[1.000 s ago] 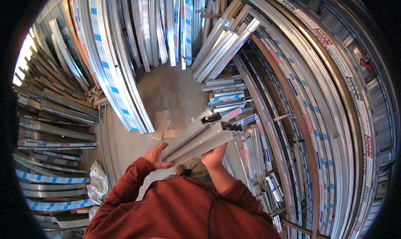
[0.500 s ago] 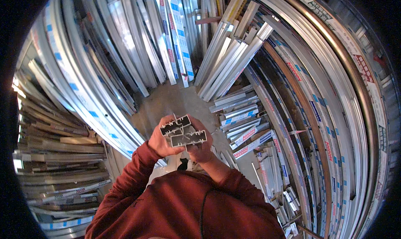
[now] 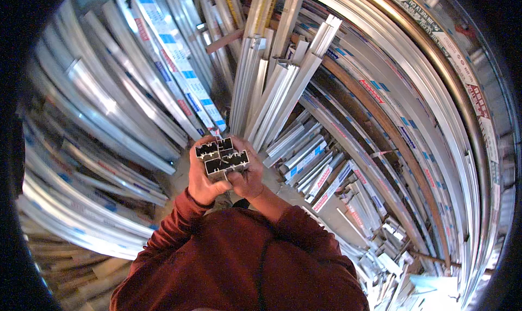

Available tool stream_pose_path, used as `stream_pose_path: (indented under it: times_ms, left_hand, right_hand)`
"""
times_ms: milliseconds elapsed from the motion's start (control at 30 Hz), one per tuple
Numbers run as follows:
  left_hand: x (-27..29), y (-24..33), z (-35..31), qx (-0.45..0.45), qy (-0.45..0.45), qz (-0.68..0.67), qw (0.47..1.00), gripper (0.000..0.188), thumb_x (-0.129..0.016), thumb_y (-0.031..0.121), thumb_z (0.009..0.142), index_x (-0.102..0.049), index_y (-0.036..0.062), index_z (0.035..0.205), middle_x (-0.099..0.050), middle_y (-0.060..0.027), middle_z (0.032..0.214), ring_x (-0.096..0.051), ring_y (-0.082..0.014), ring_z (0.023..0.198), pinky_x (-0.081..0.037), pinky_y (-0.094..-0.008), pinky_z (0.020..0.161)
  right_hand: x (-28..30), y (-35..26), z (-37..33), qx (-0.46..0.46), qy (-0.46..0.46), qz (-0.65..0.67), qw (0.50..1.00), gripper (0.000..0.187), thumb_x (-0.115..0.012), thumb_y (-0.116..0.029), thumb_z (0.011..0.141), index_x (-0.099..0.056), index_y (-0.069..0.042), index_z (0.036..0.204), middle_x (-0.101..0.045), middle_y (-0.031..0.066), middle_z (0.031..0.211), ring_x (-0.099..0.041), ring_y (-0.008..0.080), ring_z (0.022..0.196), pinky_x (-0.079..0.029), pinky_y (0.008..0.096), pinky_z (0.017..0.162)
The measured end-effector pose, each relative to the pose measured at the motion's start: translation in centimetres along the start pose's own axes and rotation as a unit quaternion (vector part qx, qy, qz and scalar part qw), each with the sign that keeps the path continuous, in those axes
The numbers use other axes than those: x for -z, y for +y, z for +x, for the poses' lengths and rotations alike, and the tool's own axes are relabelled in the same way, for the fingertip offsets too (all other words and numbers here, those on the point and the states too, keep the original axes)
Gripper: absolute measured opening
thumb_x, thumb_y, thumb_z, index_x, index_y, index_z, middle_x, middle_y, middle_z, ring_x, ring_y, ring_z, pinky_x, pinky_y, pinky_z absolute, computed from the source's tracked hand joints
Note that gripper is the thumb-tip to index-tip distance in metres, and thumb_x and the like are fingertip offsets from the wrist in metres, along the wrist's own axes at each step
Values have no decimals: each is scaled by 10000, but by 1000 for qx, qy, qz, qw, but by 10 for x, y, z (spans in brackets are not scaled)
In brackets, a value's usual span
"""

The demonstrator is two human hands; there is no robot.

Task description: The person selects aluminum profiles from a pile, positions them on a miter saw, and cuts them to length. The person repeats this process for several profiles, handling each one individually and operating the saw to make straight cuts.

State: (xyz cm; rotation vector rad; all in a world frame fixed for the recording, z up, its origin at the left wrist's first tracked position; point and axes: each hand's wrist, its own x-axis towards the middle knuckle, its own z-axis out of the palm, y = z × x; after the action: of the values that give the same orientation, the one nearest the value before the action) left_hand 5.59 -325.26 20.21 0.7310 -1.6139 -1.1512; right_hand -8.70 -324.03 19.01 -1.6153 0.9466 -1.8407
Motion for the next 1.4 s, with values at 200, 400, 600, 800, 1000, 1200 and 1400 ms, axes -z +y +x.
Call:
stream_pose_path:
  times_ms: [200, 400, 600, 800, 1000, 1200, 1400]
  left_hand:
    - [74, -43, 82, 36, 12, -85, 996, 1177, -923, 420, 589, -201, -3, 1417, -449, -150, 1259, -539, -240, 1131, -485, -387, 947]
    - [120, -91, 128, 87, 1, -47, 995, 998, -856, 173, 587, -254, 25, 1369, -460, -133, 1190, -526, -231, 1085, -463, -379, 949]
    - [142, -148, 145, 87, -21, -10, 996, 983, -852, 136, 576, -276, 34, 1366, -460, -137, 1183, -513, -232, 1092, -445, -382, 961]
    - [146, -185, 158, 89, -37, 52, 994, 1043, -856, 177, 592, -238, 16, 1417, -451, -150, 1223, -489, -248, 1136, -420, -393, 993]
    - [143, -221, 172, 157, -13, 50, 986, 1223, -903, 274, 604, -100, 18, 1490, -445, -155, 1287, -499, -269, 1178, -441, -400, 1002]
    - [126, -244, 186, 226, -29, 85, 970, 1014, -935, 250, 550, -343, 10, 1338, -492, -143, 1277, -529, -245, 1163, -445, -390, 1000]
    - [130, -237, 201, 139, -62, 250, 956, 1002, -886, 205, 573, -295, 10, 1359, -472, -162, 1239, -542, -275, 1119, -482, -401, 950]
  right_hand:
    - [-75, 88, 41, -99, 53, -60, 992, 809, -598, -632, 847, -529, 48, 1280, -584, 175, 1159, -588, 283, 1025, -452, 399, 880]
    - [-107, 152, 57, -115, 36, -85, 989, 727, -578, -505, 887, -441, 37, 1351, -549, 236, 1225, -560, 387, 1091, -423, 452, 943]
    - [-106, 187, 66, -168, -37, -134, 976, 698, -587, -392, 881, -380, 31, 1397, -499, 279, 1291, -514, 434, 1185, -390, 455, 1022]
    - [-90, 213, 74, -266, -105, -161, 945, 703, -615, -281, 867, -318, -21, 1449, -451, 267, 1384, -456, 460, 1255, -375, 465, 1058]
    - [-67, 234, 96, -329, -207, -206, 898, 757, -652, -244, 855, -270, -36, 1474, -402, 267, 1431, -426, 451, 1290, -369, 475, 1066]
    - [-47, 247, 115, -441, -229, -166, 852, 805, -687, -191, 810, -266, -64, 1485, -492, 275, 1352, -481, 440, 1246, -378, 491, 1061]
    - [27, 315, 113, -465, -251, -290, 798, 582, -667, -119, 781, -522, -83, 1343, -582, 246, 1256, -592, 399, 1123, -493, 444, 937]
